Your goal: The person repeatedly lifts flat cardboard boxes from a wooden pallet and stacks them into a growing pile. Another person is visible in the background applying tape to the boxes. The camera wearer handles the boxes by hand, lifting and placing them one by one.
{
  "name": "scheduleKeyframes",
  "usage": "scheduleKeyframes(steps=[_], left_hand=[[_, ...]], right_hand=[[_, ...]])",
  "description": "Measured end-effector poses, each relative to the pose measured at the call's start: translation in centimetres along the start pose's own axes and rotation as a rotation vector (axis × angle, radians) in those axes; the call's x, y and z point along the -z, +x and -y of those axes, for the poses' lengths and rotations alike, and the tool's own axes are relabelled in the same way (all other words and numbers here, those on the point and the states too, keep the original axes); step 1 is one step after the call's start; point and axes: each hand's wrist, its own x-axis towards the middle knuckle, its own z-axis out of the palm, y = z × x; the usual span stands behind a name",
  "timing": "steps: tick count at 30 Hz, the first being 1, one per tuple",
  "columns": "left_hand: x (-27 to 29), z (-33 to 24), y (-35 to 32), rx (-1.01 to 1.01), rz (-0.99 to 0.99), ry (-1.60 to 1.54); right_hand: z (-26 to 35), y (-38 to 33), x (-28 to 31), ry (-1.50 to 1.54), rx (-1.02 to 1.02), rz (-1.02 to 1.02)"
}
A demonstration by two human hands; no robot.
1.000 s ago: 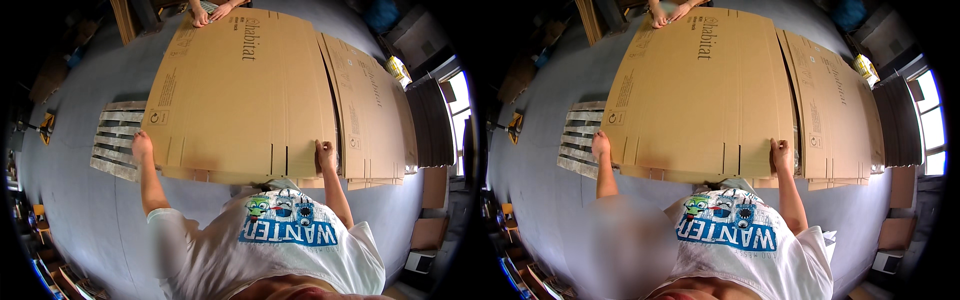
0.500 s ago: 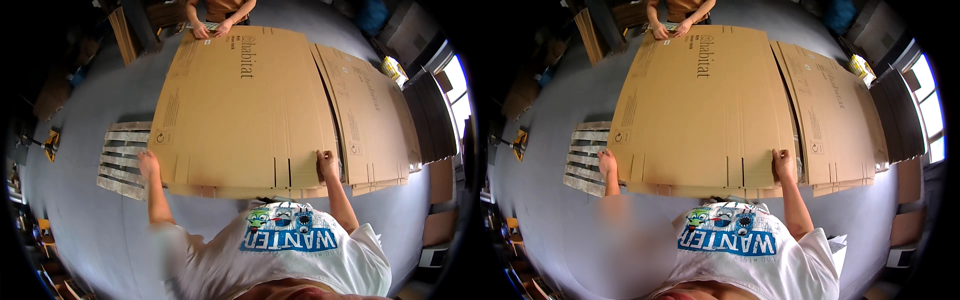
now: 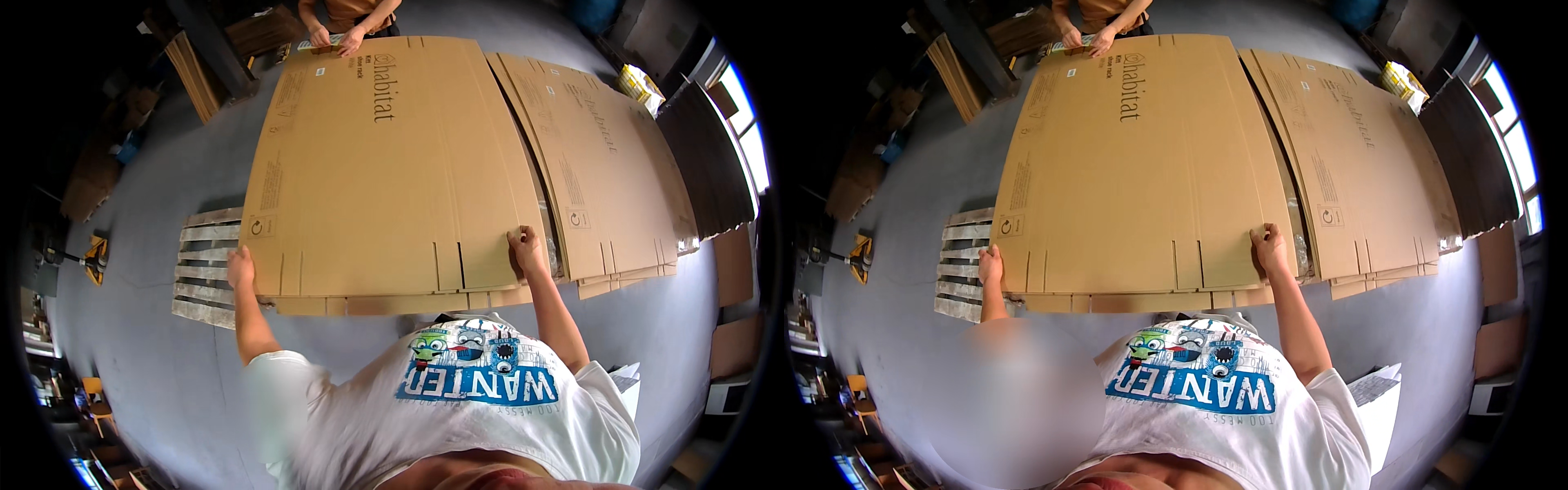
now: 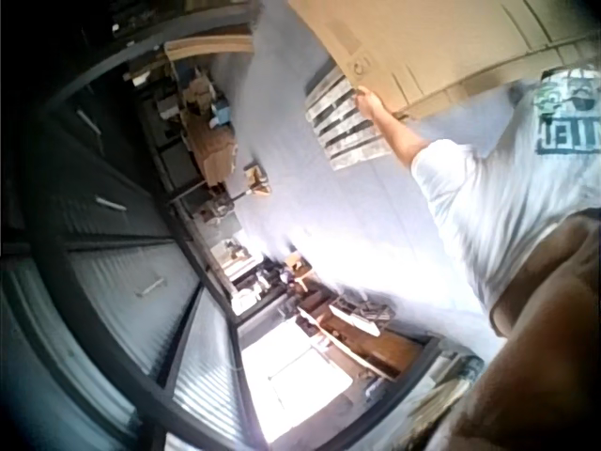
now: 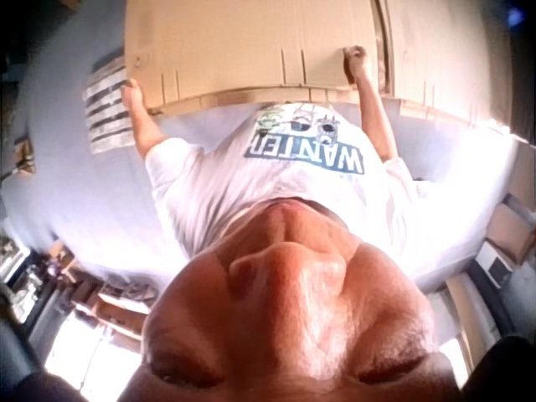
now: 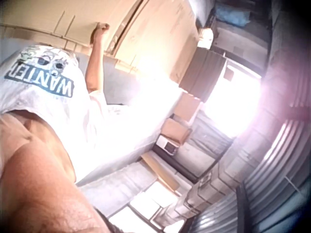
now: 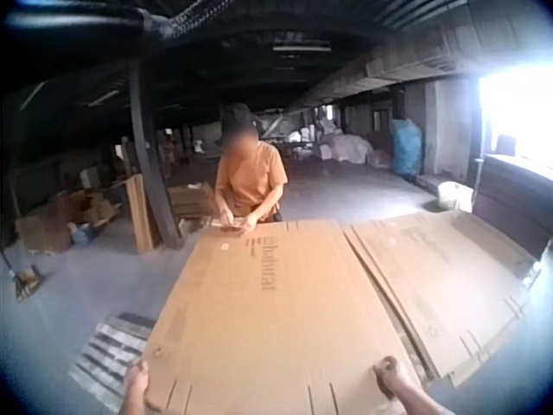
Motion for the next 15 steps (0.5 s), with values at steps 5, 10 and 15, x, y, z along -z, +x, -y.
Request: scheduleKeyframes(steps=[5,10,15], left_hand=[[-0.2,-0.9,-2.3,-0.025,-0.104,-0.017],[0.1,-1.1,-3.1,0.011,-0.18,-0.061],[0.4,-1.8,-3.5,0.028,-0.185,-0.099]], right_hand=[[-0.4,-0.3,0.2,-0.071,-0.025,0.007],[-0.1,-0.3,0.2,-0.045,-0.008,-0.002],[-0.5,-0.2,0.2,-0.001,0.035,-0.026]])
